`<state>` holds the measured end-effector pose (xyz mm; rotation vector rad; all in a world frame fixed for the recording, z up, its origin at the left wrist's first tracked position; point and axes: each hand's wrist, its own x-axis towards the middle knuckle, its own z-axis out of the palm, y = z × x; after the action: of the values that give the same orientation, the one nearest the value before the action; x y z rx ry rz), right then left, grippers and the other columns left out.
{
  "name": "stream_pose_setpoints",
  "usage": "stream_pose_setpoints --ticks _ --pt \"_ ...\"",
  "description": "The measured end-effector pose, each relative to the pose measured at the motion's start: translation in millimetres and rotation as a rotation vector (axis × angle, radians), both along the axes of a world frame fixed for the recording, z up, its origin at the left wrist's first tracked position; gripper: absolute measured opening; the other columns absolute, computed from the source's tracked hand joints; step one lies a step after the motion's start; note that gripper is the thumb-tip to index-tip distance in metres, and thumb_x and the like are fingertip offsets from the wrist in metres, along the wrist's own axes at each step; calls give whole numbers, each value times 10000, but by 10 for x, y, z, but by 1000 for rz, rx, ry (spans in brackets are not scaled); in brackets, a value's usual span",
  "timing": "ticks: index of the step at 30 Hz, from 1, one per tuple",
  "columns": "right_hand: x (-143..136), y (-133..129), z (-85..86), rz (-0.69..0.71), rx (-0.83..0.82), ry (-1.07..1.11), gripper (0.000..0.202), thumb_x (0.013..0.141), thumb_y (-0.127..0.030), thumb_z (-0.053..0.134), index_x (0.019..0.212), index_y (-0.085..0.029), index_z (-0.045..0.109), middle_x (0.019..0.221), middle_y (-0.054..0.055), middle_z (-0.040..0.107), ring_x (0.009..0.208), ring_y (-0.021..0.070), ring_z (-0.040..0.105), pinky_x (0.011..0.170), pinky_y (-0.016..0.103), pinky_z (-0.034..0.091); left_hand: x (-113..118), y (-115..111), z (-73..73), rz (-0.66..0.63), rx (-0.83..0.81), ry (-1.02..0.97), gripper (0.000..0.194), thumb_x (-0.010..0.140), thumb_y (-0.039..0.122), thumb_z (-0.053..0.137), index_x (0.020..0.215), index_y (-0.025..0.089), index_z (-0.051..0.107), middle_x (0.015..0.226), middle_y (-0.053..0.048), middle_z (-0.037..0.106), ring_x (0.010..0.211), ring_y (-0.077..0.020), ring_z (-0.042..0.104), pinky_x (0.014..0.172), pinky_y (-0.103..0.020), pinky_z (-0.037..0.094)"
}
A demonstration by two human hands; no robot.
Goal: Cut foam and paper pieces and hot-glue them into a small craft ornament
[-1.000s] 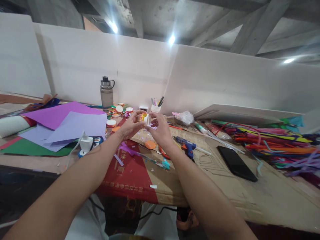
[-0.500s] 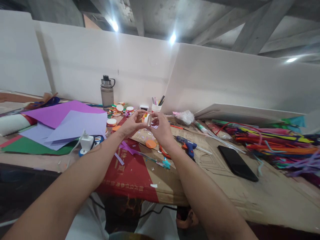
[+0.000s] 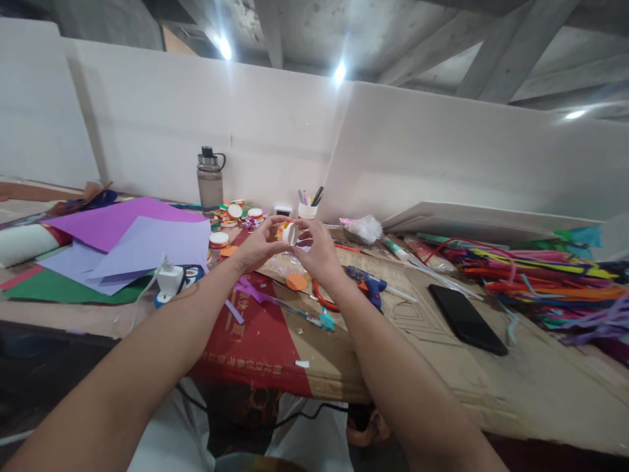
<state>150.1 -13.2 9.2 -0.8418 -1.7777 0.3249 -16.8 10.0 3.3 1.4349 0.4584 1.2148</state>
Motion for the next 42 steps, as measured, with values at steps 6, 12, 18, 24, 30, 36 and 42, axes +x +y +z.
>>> stream_pose_setpoints --ticks 6,12,18,24,30,36,42 --pt "-20 -10 -13 -26 -29 63 420 709 -154 713 1094 -244 573 1103 61 578 834 158 612 727 340 567 -7 -13 17 -67 -48 -86 490 683 325 799 1116 228 590 1198 -80 593 1065 -217 591 838 -342 531" --pt "-11 15 3 23 -142 112 441 682 -213 742 1097 -225 594 1068 58 604 816 157 610 697 325 548 -45 58 -22 -69 -81 -75 490 661 286 821 1101 242 611 1085 -43 649 975 -170 626 831 -322 545" --pt "-19 -18 37 23 -210 122 455 658 -215 745 1086 -217 591 1074 61 599 803 151 599 691 320 531 -86 94 -43 -120 -96 -68 455 672 272 818 1093 250 648 1105 -49 659 981 -177 637 837 -353 556" --pt "-34 -2 7 -7 -190 126 440 666 -212 742 1079 -210 589 1091 71 582 816 150 595 686 314 529 -82 89 -37 -100 -98 -56 437 686 262 807 1094 246 653 1127 -63 667 1010 -200 645 874 -404 552" --pt "-17 11 -5 3 -186 103 419 704 -257 731 1093 -210 582 1078 70 593 754 140 598 677 325 531 -79 68 -21 -123 -139 -37 420 705 350 794 1081 237 647 1188 -75 657 972 -210 678 899 -477 545" --pt "-11 24 -12 -34 -175 105 428 696 -326 758 1068 -190 597 1028 69 607 716 131 575 666 316 511 -73 75 -27 -129 -156 -16 476 693 365 803 1114 217 636 1124 -87 686 918 -198 697 886 -428 558" --pt "12 84 -34 -42 -233 105 382 689 -331 753 1017 -195 613 943 43 650 707 139 577 660 311 493 -48 66 -28 -98 -211 1 585 674 457 793 1164 208 596 1068 -77 698 853 -187 711 816 -383 585"
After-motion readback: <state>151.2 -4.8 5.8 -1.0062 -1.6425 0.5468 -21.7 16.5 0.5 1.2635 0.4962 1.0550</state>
